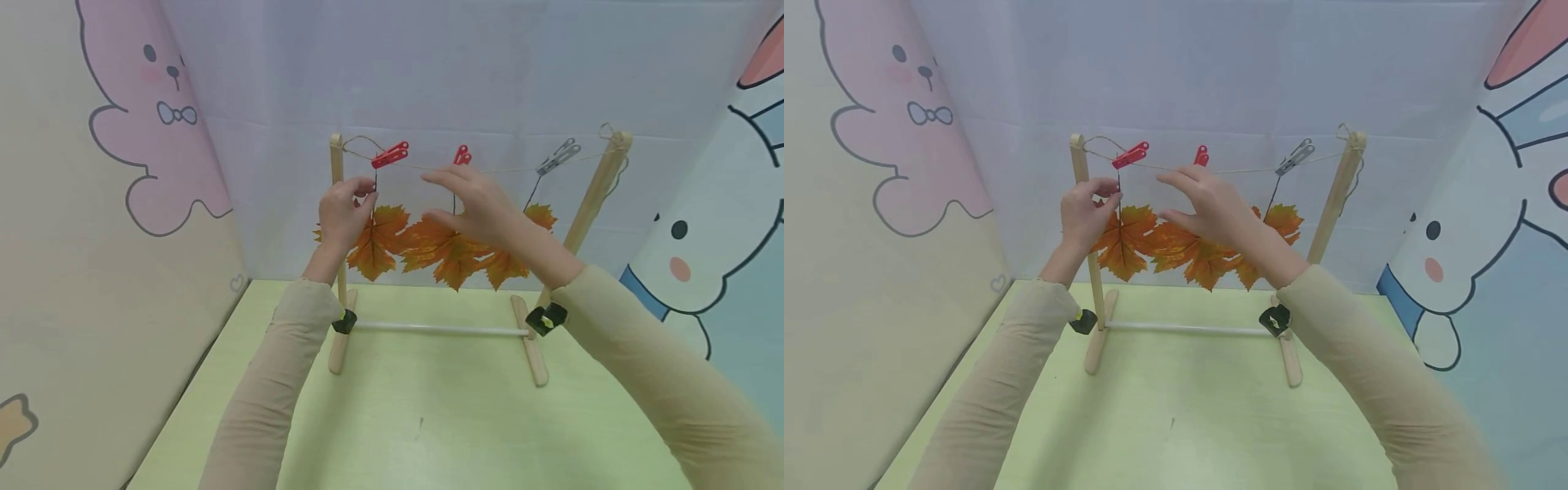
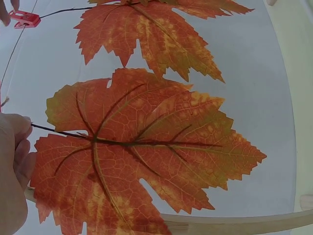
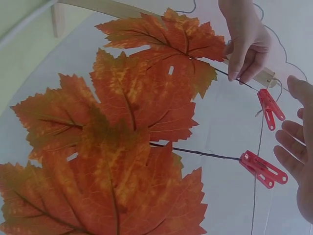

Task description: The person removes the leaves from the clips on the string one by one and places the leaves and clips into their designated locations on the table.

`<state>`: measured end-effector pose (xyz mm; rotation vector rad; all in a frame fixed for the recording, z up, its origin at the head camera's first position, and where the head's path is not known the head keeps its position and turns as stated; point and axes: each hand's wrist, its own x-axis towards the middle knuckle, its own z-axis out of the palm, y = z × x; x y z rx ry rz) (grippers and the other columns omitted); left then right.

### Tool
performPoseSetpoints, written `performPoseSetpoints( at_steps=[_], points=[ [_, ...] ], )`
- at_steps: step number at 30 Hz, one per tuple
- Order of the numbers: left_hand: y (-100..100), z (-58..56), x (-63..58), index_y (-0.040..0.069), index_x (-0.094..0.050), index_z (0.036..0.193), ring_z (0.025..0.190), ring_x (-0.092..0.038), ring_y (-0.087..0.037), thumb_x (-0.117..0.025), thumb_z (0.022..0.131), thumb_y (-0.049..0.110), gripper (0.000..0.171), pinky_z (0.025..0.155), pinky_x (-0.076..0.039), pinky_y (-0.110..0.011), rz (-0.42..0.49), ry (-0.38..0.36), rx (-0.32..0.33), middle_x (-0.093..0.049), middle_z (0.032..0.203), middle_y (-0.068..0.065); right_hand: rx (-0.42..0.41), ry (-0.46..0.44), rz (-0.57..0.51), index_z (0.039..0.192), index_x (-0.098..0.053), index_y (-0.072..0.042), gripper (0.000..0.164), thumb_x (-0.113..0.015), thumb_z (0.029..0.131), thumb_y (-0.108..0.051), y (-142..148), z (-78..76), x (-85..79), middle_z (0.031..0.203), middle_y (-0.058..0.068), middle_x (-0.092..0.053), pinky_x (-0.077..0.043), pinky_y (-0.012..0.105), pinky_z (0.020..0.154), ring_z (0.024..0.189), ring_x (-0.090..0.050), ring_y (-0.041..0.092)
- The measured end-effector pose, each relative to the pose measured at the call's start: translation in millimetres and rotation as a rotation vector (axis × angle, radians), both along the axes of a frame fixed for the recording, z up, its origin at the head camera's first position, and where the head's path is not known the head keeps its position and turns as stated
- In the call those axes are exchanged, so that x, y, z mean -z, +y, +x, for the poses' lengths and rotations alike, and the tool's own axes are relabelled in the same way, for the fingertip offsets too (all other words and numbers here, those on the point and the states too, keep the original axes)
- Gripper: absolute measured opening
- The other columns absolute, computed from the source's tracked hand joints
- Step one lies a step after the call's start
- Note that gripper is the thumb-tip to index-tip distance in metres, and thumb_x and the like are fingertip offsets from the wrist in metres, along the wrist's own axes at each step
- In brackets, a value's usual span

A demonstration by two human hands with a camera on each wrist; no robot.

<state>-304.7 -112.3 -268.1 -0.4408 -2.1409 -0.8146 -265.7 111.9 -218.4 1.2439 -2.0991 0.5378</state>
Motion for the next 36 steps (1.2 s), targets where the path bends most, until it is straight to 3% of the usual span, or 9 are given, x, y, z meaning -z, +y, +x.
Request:
performPoseSetpoints(
  at_steps=[5, 17, 27, 36],
  points=[
    [0, -0.5, 1.3, 0.003, -0.069, 0.094, 0.078, -0.059, -0.021, -0.066, 0.082, 0.011, 0.014, 0.065, -0.047, -0.031, 0.002, -0.008, 0.000, -0.069, 0.087, -0.009, 0.050, -0.004, -0.047, 0.118, -0.057, 0.003, 0.049, -0.074, 0.076, -0.016, -11, -7.3, -13.9, 0.114, 0.017, -0.060, -0.046, 0.039, 0.088, 0.103, -0.055, 0.028],
    [0, 0.7, 1.0, 0.003, -0.069, 0.093, 0.077, -0.059, -0.021, -0.065, 0.083, 0.012, 0.014, 0.064, -0.047, -0.031, 0.007, -0.010, 0.004, -0.069, 0.086, -0.009, 0.178, -0.023, -0.037, 0.118, -0.056, 0.003, 0.043, -0.066, 0.083, -0.020, -25, -22.1, -34.1, 0.116, 0.017, -0.059, -0.041, 0.035, 0.096, 0.110, -0.053, 0.028],
    [1, 2.2, -3.1, 0.003, -0.069, 0.095, 0.078, -0.058, -0.021, -0.064, 0.085, 0.014, 0.016, 0.065, -0.047, -0.030, 0.026, -0.045, -0.005, -0.069, 0.088, -0.009, 0.282, -0.109, 0.030, 0.123, -0.053, 0.001, 0.046, -0.061, 0.087, -0.027, -32, -39.0, -35.2, 0.119, 0.016, -0.056, -0.040, 0.036, 0.096, 0.112, -0.050, 0.028],
    [0, 3.1, -2.0, 0.003, -0.068, 0.095, 0.078, -0.058, -0.021, -0.064, 0.085, 0.014, 0.016, 0.065, -0.047, -0.029, 0.025, -0.042, -0.010, -0.069, 0.088, -0.009, 0.284, -0.107, 0.049, 0.118, -0.058, 0.000, 0.040, -0.060, 0.088, -0.026, -38, -40.5, -34.2, 0.113, 0.015, -0.061, -0.044, 0.037, 0.090, 0.104, -0.055, 0.028]
  ],
)
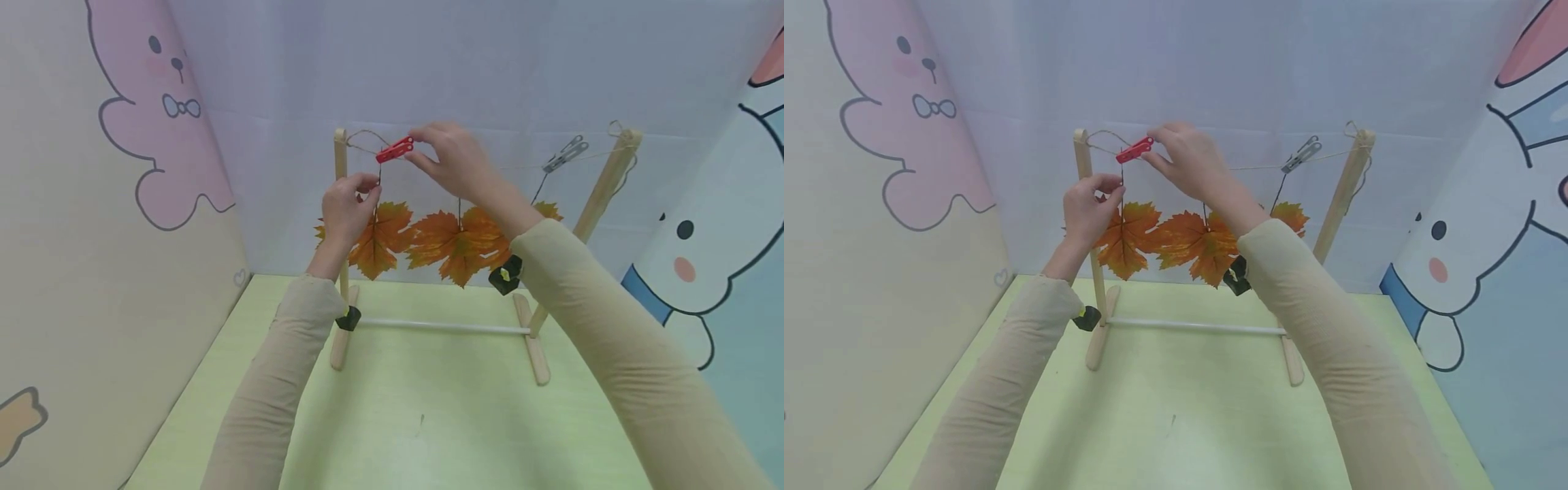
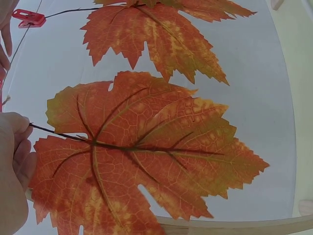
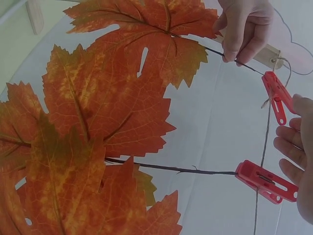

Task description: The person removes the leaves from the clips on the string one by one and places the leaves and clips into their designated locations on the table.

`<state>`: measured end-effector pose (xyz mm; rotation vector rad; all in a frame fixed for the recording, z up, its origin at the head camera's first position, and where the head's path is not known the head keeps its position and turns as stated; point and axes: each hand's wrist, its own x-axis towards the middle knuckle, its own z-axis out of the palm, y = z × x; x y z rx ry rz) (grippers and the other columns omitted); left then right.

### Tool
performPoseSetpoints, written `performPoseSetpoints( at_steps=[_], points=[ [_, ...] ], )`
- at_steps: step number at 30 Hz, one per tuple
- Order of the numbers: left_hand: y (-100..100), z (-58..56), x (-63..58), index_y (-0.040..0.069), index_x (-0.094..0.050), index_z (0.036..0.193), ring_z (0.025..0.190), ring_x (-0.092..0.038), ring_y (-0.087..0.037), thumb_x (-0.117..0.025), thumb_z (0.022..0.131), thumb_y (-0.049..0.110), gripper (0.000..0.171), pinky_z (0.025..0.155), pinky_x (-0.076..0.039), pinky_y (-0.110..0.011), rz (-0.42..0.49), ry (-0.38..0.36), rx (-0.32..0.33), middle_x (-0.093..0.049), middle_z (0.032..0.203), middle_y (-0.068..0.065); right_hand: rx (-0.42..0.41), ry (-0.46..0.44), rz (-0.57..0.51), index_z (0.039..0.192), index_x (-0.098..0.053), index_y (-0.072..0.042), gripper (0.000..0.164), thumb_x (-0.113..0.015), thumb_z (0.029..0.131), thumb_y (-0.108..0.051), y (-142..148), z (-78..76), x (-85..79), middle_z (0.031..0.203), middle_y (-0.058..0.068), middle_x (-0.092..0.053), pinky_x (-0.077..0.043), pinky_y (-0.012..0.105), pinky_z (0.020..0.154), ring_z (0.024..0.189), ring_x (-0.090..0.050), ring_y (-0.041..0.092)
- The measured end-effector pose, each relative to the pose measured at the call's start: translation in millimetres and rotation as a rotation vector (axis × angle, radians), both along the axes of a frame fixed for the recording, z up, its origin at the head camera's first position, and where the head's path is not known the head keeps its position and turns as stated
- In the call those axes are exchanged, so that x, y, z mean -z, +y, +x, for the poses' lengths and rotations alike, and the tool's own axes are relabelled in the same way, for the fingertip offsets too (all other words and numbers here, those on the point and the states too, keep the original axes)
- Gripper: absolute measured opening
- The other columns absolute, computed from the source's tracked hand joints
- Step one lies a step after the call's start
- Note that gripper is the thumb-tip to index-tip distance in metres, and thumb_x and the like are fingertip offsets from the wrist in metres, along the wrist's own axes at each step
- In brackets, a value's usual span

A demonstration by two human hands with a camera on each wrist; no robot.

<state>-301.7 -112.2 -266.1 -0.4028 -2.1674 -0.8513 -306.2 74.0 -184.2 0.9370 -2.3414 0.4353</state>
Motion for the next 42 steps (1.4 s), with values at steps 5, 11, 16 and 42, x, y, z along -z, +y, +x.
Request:
performPoseSetpoints(
  at_steps=[5, 11, 16, 42],
  points=[
    [0, -2.2, 0.5, 0.003, -0.069, 0.095, 0.079, -0.060, -0.019, -0.064, 0.084, 0.013, 0.015, 0.063, -0.047, -0.028, -0.013, 0.014, -0.004, -0.069, 0.088, -0.008, 0.000, 0.015, -0.009, 0.116, -0.059, 0.001, 0.037, -0.060, 0.088, -0.023, -2, -1.8, -0.5, 0.109, 0.016, -0.063, -0.047, 0.038, 0.084, 0.097, -0.057, 0.028],
    [1, -3.0, 1.0, 0.003, -0.069, 0.095, 0.079, -0.060, -0.020, -0.064, 0.085, 0.013, 0.015, 0.062, -0.048, -0.028, -0.018, 0.022, -0.006, -0.069, 0.089, -0.008, 0.036, -0.023, 0.024, 0.119, -0.058, 0.001, 0.038, -0.057, 0.090, -0.024, -6, -4.8, -3.1, 0.112, 0.015, -0.061, -0.046, 0.038, 0.087, 0.102, -0.056, 0.028],
    [1, -3.2, 1.5, 0.003, -0.068, 0.096, 0.078, -0.060, -0.019, -0.063, 0.086, 0.015, 0.016, 0.062, -0.047, -0.028, -0.023, 0.021, -0.003, -0.069, 0.089, -0.008, 0.023, -0.049, 0.007, 0.114, -0.061, 0.001, 0.034, -0.060, 0.087, -0.019, -8, -5.4, -3.4, 0.108, 0.015, -0.063, -0.046, 0.037, 0.085, 0.097, -0.056, 0.027],
    [-6, 1.6, 9.4, 0.003, -0.068, 0.096, 0.078, -0.057, -0.022, -0.063, 0.085, 0.013, 0.015, 0.064, -0.045, -0.030, 0.024, 0.000, -0.008, -0.068, 0.089, -0.009, -0.081, 0.076, -0.255, 0.098, -0.067, 0.005, 0.024, -0.066, 0.081, -0.012, -7, 1.6, -5.2, 0.092, 0.015, -0.067, -0.048, 0.033, 0.078, 0.084, -0.061, 0.024]
  ],
)
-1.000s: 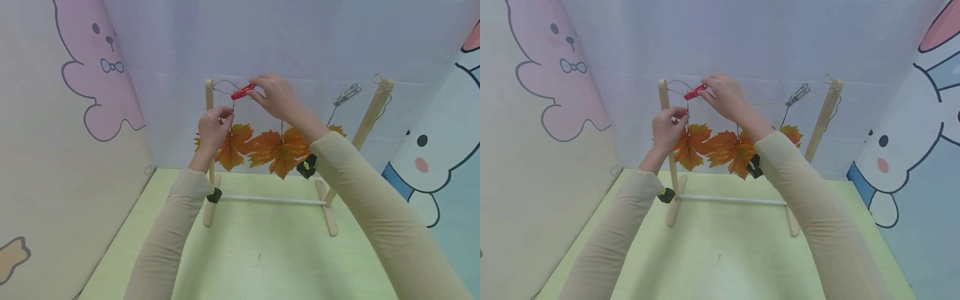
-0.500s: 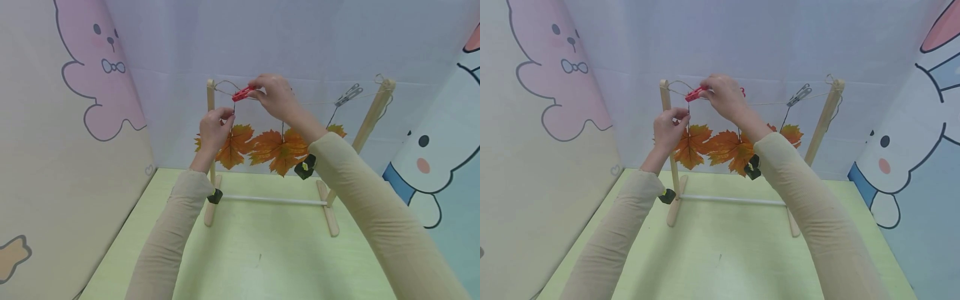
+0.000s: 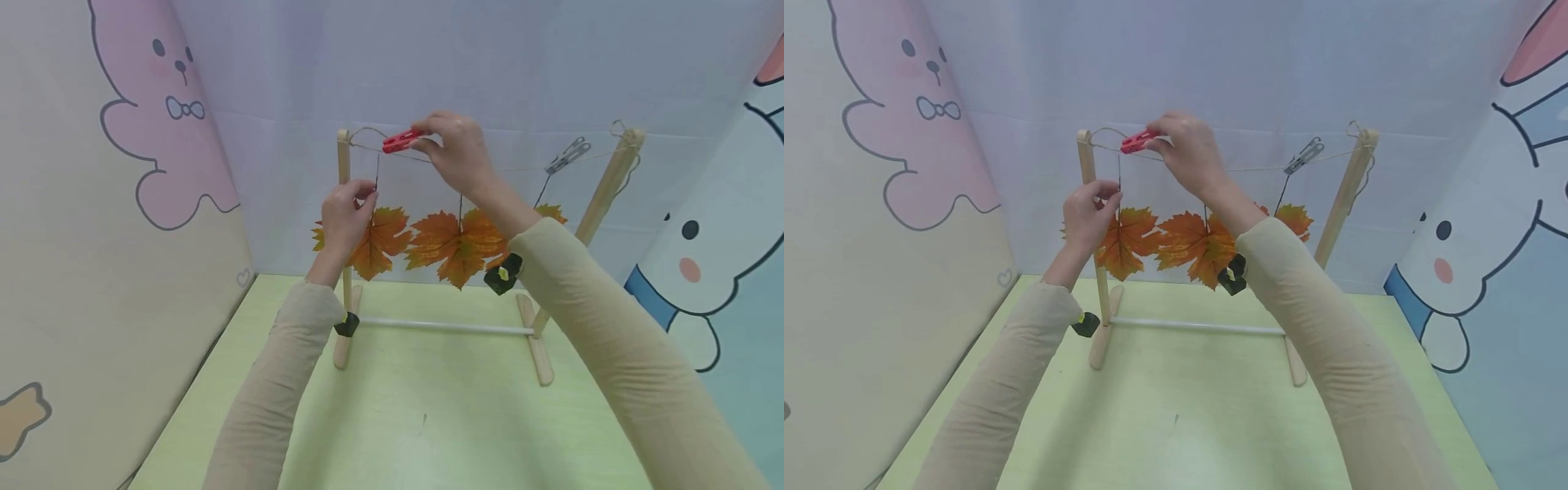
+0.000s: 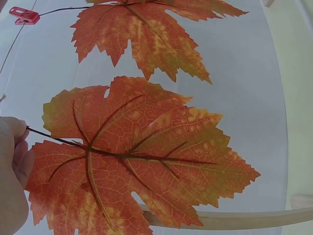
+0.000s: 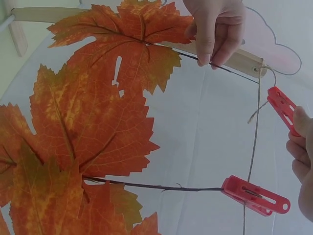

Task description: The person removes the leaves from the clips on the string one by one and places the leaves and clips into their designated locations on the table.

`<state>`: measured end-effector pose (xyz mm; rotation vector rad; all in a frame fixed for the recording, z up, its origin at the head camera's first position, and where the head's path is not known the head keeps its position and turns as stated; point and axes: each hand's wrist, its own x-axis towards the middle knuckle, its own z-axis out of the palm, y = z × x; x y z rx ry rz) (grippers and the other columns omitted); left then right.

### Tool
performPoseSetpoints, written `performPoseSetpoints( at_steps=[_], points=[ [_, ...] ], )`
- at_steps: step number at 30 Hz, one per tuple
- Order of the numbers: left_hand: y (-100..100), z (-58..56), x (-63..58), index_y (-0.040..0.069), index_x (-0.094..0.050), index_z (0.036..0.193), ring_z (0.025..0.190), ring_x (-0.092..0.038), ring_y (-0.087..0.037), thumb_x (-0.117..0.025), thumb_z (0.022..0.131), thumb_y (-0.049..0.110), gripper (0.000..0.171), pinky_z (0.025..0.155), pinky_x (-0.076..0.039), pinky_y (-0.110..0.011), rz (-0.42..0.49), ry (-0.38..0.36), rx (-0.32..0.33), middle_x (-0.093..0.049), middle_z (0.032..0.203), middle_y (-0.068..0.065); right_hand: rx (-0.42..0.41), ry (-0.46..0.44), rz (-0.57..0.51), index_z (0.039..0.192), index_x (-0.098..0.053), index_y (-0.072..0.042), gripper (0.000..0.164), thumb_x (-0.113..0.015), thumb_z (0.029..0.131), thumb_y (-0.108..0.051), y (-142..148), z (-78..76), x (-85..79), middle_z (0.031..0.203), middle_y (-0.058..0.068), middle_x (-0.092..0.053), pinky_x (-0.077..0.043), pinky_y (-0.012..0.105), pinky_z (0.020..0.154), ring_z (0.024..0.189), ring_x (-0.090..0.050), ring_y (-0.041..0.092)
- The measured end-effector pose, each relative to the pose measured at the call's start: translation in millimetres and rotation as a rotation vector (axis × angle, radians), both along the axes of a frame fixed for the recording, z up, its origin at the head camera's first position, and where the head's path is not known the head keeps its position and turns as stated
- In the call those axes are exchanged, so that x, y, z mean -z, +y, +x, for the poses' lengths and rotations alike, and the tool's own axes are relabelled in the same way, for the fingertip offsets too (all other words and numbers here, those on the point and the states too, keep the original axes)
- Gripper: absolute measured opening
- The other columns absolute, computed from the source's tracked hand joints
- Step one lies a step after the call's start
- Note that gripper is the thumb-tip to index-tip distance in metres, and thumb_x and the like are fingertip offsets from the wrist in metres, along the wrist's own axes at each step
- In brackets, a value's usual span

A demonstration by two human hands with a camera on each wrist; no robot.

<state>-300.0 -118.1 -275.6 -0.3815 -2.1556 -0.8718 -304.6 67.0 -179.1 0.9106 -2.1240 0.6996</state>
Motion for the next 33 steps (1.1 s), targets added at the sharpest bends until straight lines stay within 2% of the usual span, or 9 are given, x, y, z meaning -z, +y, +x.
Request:
performPoseSetpoints(
  at_steps=[7, 15, 18, 22, 25, 30, 33],
  points=[
    [-7, 0.1, 5.0, 0.002, -0.068, 0.095, 0.079, -0.058, -0.021, -0.062, 0.086, 0.012, 0.015, 0.063, -0.046, -0.029, 0.028, -0.030, 0.003, -0.068, 0.088, -0.009, -0.054, -0.014, 0.032, 0.103, -0.065, 0.004, 0.030, -0.070, 0.078, -0.011, 7, 5.6, 3.2, 0.097, 0.015, -0.065, -0.046, 0.035, 0.082, 0.090, -0.058, 0.025],
    [-17, 2.9, 11.8, 0.001, -0.067, 0.095, 0.077, -0.058, -0.022, -0.062, 0.086, 0.010, 0.014, 0.065, -0.047, -0.030, 0.044, -0.064, 0.006, -0.067, 0.089, -0.011, -0.122, 0.036, 0.059, 0.102, -0.065, 0.006, 0.032, -0.073, 0.074, -0.007, 18, 13.3, 11.9, 0.096, 0.017, -0.065, -0.046, 0.038, 0.083, 0.092, -0.057, 0.028],
    [-21, 3.7, 14.8, 0.001, -0.067, 0.096, 0.077, -0.058, -0.021, -0.062, 0.085, 0.010, 0.014, 0.066, -0.049, -0.031, 0.049, -0.075, 0.005, -0.067, 0.090, -0.011, -0.119, 0.038, 0.074, 0.103, -0.065, 0.006, 0.033, -0.074, 0.073, -0.007, 22, 15.9, 16.3, 0.097, 0.018, -0.065, -0.046, 0.039, 0.081, 0.092, -0.057, 0.029],
    [-27, 4.5, 20.8, 0.001, -0.067, 0.095, 0.075, -0.056, -0.021, -0.062, 0.086, 0.011, 0.014, 0.066, -0.050, -0.030, 0.051, -0.086, 0.002, -0.066, 0.088, -0.012, -0.109, 0.024, 0.085, 0.104, -0.064, 0.006, 0.036, -0.075, 0.072, -0.005, 28, 19.5, 23.6, 0.097, 0.018, -0.065, -0.047, 0.038, 0.071, 0.080, -0.057, 0.028],
    [-33, 5.8, 25.7, 0.000, -0.067, 0.094, 0.074, -0.056, -0.021, -0.062, 0.086, 0.010, 0.013, 0.065, -0.050, -0.030, 0.046, -0.092, -0.001, -0.066, 0.086, -0.012, -0.101, 0.010, 0.088, 0.105, -0.064, 0.006, 0.039, -0.076, 0.070, -0.007, 34, 22.4, 29.6, 0.096, 0.018, -0.065, -0.045, 0.037, 0.068, 0.074, -0.056, 0.028],
    [-41, 9.0, 33.8, 0.000, -0.067, 0.093, 0.074, -0.057, -0.022, -0.063, 0.085, 0.009, 0.013, 0.062, -0.048, -0.030, 0.023, -0.113, -0.001, -0.066, 0.084, -0.012, -0.099, 0.010, 0.092, 0.106, -0.064, 0.005, 0.042, -0.078, 0.068, -0.007, 45, 27.0, 42.1, 0.097, 0.018, -0.066, -0.046, 0.040, 0.078, 0.086, -0.058, 0.030],
    [-45, 10.1, 37.9, 0.000, -0.067, 0.092, 0.075, -0.057, -0.022, -0.063, 0.085, 0.009, 0.012, 0.063, -0.048, -0.031, 0.014, -0.123, -0.004, -0.066, 0.085, -0.012, -0.106, 0.015, 0.092, 0.104, -0.065, 0.006, 0.041, -0.078, 0.067, -0.005, 50, 28.7, 49.0, 0.097, 0.018, -0.066, -0.047, 0.041, 0.080, 0.088, -0.058, 0.030]
  ],
)
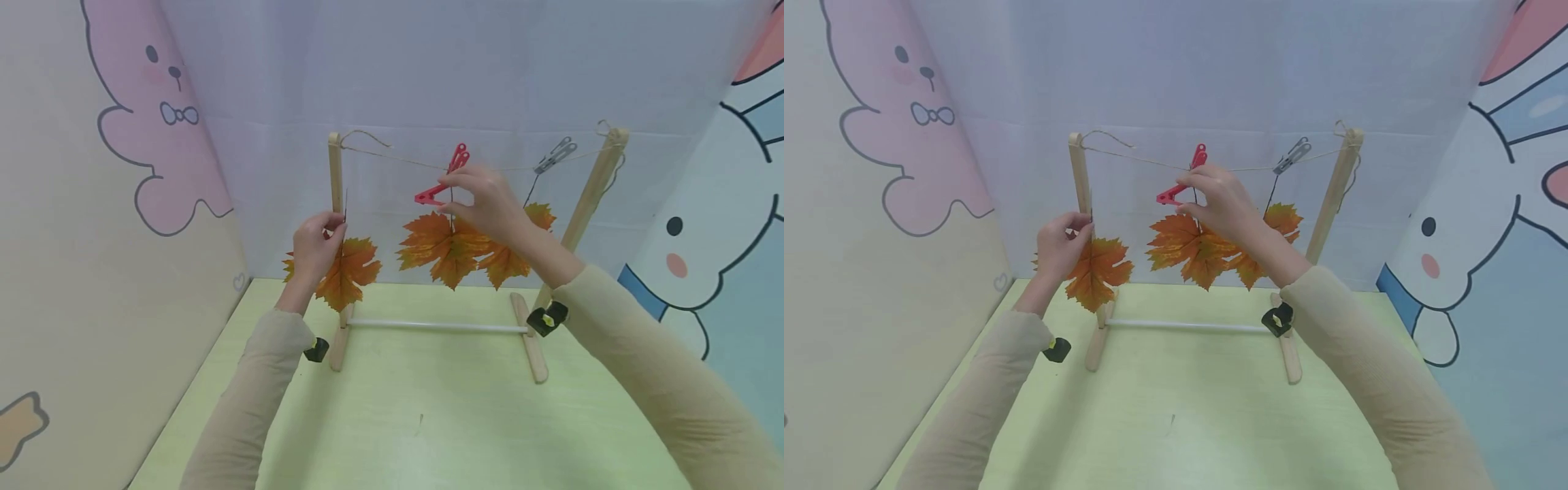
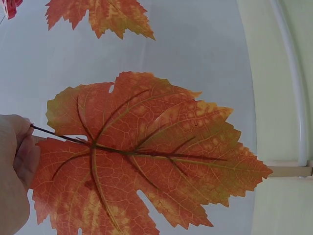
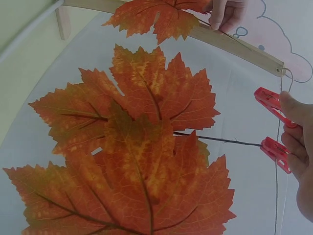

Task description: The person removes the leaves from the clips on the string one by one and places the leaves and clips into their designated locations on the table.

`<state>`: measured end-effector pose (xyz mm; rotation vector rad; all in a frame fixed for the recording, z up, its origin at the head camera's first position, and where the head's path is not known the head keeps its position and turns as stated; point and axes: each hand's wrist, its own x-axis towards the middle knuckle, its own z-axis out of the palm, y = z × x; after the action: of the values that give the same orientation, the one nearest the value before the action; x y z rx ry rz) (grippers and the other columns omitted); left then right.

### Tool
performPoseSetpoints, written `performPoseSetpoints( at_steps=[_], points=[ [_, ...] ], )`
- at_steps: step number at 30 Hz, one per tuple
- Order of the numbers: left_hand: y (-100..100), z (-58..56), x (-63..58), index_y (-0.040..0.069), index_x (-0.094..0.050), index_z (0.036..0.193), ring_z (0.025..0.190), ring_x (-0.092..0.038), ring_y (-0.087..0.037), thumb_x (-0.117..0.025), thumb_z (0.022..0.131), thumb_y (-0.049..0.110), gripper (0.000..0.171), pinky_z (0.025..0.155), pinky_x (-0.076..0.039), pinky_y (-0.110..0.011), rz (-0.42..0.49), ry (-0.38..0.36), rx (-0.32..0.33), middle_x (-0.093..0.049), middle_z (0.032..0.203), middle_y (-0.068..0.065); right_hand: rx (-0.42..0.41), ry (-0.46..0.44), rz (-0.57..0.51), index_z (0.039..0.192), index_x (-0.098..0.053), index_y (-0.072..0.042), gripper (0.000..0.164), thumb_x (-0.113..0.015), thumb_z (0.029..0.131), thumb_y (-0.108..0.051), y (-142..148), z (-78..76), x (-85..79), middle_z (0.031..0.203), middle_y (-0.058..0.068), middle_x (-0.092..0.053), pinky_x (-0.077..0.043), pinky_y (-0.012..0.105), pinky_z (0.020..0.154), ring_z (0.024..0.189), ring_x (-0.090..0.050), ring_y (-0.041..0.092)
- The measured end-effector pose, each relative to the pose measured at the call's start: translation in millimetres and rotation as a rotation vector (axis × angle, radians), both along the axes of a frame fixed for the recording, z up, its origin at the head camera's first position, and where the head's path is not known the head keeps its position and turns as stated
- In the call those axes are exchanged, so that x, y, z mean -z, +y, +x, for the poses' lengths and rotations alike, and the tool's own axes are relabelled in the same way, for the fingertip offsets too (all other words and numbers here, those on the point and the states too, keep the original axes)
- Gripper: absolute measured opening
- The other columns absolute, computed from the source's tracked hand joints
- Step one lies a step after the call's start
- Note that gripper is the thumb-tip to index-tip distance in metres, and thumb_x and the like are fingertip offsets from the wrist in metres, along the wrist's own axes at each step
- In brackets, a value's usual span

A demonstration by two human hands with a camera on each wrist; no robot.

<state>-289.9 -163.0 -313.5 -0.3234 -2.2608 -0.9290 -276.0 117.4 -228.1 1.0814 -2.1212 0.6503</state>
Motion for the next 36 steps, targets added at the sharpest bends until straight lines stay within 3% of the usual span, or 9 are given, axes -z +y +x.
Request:
performPoseSetpoints(
  at_steps=[15, 21, 30, 36],
  points=[
    [-17, 9.3, 15.4, 0.001, -0.067, 0.089, 0.073, -0.057, -0.021, -0.064, 0.084, 0.008, 0.009, 0.059, -0.046, -0.030, -0.074, -0.012, 0.032, -0.066, 0.081, -0.011, -0.016, 0.008, 0.013, 0.095, -0.066, 0.006, 0.033, -0.078, 0.065, 0.001, 25, 12.7, 32.6, 0.092, 0.017, -0.065, -0.049, 0.041, 0.078, 0.090, -0.058, 0.031],
    [-25, 11.9, 21.6, 0.002, -0.067, 0.092, 0.074, -0.057, -0.020, -0.063, 0.085, 0.008, 0.011, 0.061, -0.047, -0.031, -0.097, -0.063, 0.046, -0.066, 0.083, -0.009, 0.054, -0.047, 0.017, 0.096, -0.066, 0.004, 0.038, -0.080, 0.062, -0.002, 44, 18.7, 54.6, 0.093, 0.015, -0.066, -0.050, 0.041, 0.073, 0.090, -0.058, 0.030],
    [-42, 18.8, 30.4, 0.000, -0.067, 0.093, 0.074, -0.057, -0.021, -0.063, 0.084, 0.008, 0.012, 0.063, -0.049, -0.033, -0.092, -0.098, 0.047, -0.066, 0.082, -0.011, 0.086, -0.080, 0.006, 0.092, -0.066, 0.004, 0.032, -0.078, 0.063, 0.003, 63, 24.4, 82.5, 0.086, 0.014, -0.065, -0.048, 0.035, 0.060, 0.073, -0.058, 0.027],
    [-54, 26.0, 40.0, 0.001, -0.066, 0.091, 0.073, -0.057, -0.021, -0.063, 0.084, 0.007, 0.010, 0.062, -0.049, -0.034, -0.140, -0.138, 0.061, -0.065, 0.081, -0.010, 0.126, -0.132, 0.003, 0.093, -0.067, 0.000, 0.033, -0.079, 0.063, 0.001, 75, 31.8, 103.6, 0.086, 0.011, -0.065, -0.049, 0.036, 0.061, 0.076, -0.059, 0.025]
  ],
)
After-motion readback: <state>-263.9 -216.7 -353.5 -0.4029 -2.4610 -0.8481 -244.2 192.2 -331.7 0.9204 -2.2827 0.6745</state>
